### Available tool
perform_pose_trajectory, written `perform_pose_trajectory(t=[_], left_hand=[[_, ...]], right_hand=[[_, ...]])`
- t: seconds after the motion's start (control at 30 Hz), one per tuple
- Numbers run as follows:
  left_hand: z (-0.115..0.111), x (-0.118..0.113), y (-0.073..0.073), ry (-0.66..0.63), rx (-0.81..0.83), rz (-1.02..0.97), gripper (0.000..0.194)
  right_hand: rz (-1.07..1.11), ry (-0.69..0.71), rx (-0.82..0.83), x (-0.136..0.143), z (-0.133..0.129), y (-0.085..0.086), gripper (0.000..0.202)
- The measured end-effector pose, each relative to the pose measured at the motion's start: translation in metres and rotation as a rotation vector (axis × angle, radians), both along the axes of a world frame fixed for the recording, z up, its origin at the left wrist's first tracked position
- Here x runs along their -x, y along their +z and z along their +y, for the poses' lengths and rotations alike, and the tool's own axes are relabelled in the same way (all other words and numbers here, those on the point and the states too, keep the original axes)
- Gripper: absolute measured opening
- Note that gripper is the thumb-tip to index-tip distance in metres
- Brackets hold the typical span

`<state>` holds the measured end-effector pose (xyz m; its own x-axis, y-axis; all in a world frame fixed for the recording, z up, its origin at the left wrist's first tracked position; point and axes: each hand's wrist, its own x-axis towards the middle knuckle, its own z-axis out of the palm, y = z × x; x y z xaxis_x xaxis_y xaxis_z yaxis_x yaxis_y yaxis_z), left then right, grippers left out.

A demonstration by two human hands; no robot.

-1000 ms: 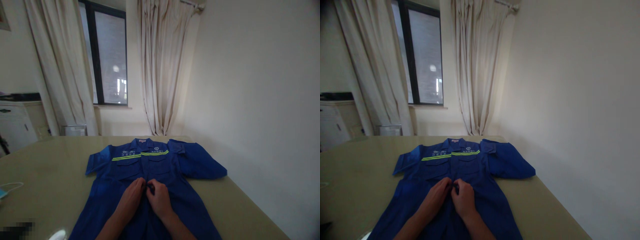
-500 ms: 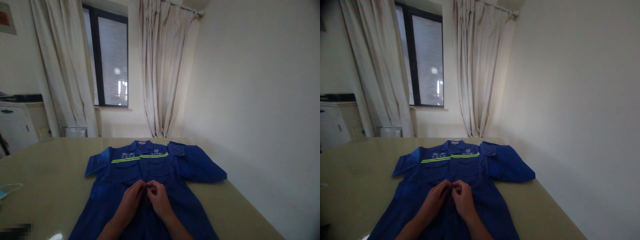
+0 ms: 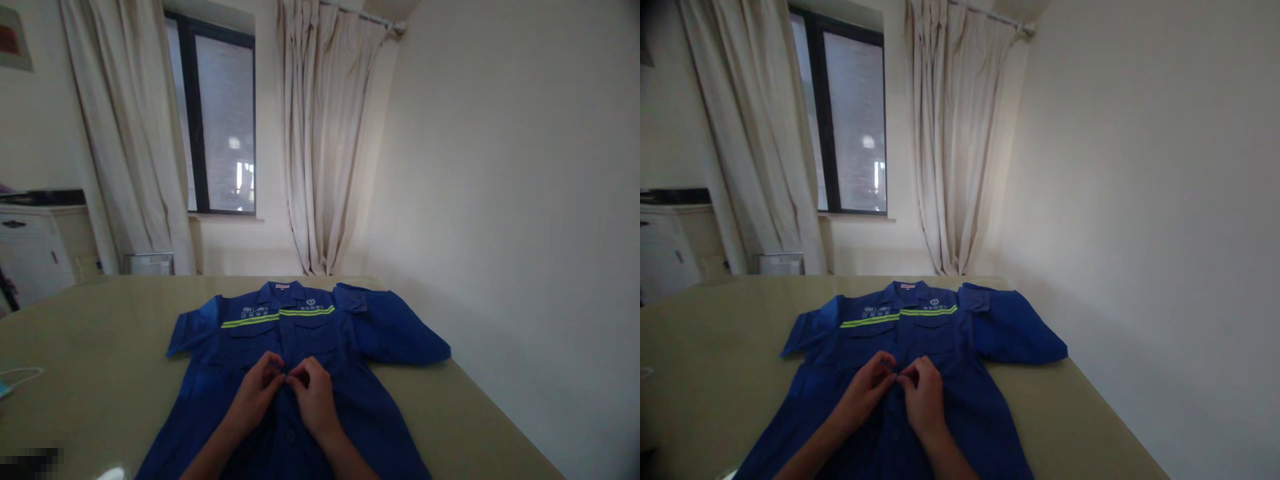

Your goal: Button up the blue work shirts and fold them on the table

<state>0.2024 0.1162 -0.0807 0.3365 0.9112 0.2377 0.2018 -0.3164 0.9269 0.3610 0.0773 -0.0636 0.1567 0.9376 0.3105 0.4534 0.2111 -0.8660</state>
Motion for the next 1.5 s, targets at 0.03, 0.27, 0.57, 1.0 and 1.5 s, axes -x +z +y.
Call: perform_pose_trajectory(t=[0.03,0.27,0.57,1.0,1.5], left_hand=[[0.000,0.000,0.001,-0.002,-0.013,0.023,0.022],[-0.014,-0.002,0.018,-0.021,-0.207,0.324,0.022],[0.000,0.005,0.000,0.261,-0.210,0.399,0.044],[-0.029,0.051,-0.041,0.239,-0.596,0.958,0.050],[-0.028,-0.005,0.046,0.376,-0.275,1.245,0.037]], right_hand=[[0.040,-0.001,0.019,0.000,0.002,-0.001,0.009],[0.399,0.094,0.337,-0.012,0.019,-0.018,0.015],[-0.170,0.024,-0.124,-0.012,0.012,-0.013,0.045],[-0.844,-0.058,0.182,0.001,-0.027,0.023,0.034],[-0.148,-0.062,0.078,-0.006,0.017,-0.010,0.019]])
